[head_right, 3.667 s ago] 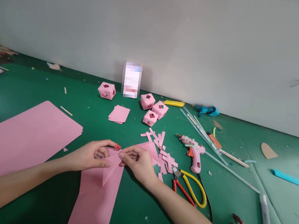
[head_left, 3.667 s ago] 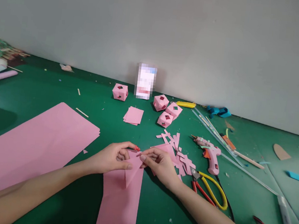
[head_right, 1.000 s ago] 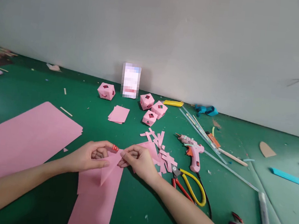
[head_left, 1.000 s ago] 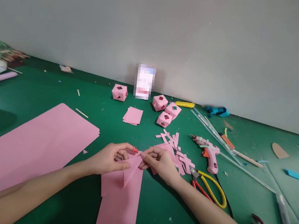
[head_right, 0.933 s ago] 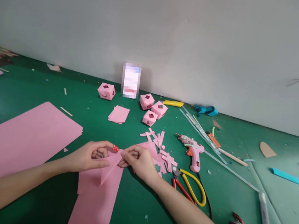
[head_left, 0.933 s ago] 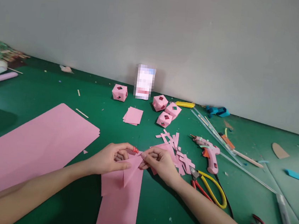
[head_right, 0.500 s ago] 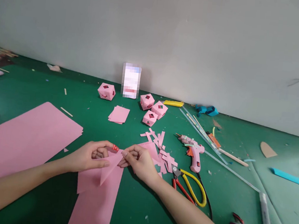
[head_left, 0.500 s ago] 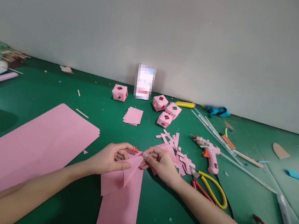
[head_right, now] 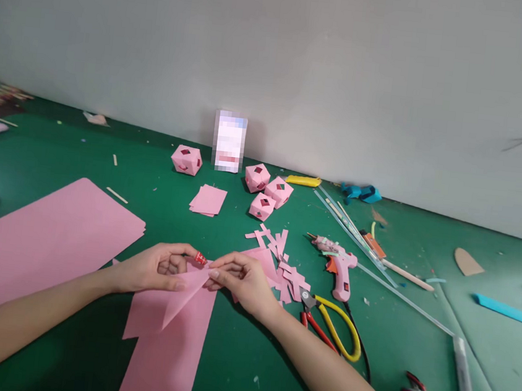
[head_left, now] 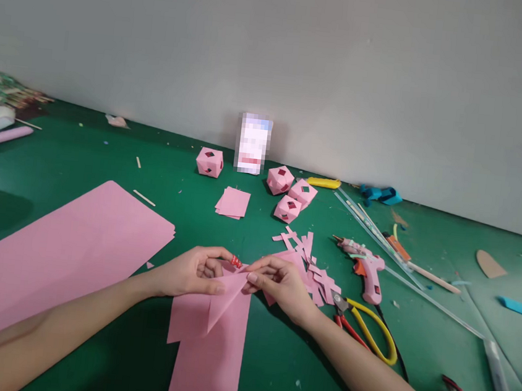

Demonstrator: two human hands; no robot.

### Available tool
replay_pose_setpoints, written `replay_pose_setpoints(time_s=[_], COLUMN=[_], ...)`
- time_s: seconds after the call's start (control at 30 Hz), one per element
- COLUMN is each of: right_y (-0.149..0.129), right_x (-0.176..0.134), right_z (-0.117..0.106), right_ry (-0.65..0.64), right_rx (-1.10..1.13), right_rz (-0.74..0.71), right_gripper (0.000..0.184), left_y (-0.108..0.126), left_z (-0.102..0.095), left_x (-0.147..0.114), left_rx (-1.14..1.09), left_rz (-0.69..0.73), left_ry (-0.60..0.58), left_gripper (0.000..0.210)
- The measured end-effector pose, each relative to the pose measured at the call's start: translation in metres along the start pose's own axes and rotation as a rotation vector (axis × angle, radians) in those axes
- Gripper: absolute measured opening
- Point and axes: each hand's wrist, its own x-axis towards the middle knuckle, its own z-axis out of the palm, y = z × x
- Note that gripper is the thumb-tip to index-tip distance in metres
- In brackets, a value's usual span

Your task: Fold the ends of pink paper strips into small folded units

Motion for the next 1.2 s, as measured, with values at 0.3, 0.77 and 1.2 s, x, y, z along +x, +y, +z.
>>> replay_pose_setpoints(time_s=[0.3, 0.77, 1.2], right_y=[0.0, -0.004, 0.0], right_x=[-0.001, -0.002, -0.004], right_z=[0.003, 0.006, 0.009], right_ry=[0.021, 0.051, 0.069], right_rx=[0.038, -0.079, -0.135], right_rz=[0.004, 0.101, 0.072], right_gripper=[0.042, 0.043, 0.048], left_y=[0.001, 0.0, 0.0], left_z=[-0.001, 0.006, 0.011], left_x=[-0.002, -0.002, -0.003], left_rx=[-0.006, 0.054, 0.109], left_rz=[-0.008, 0.029, 0.052], left_ry=[-0.009, 0.027, 0.08], left_gripper=[0.049, 0.04, 0.042])
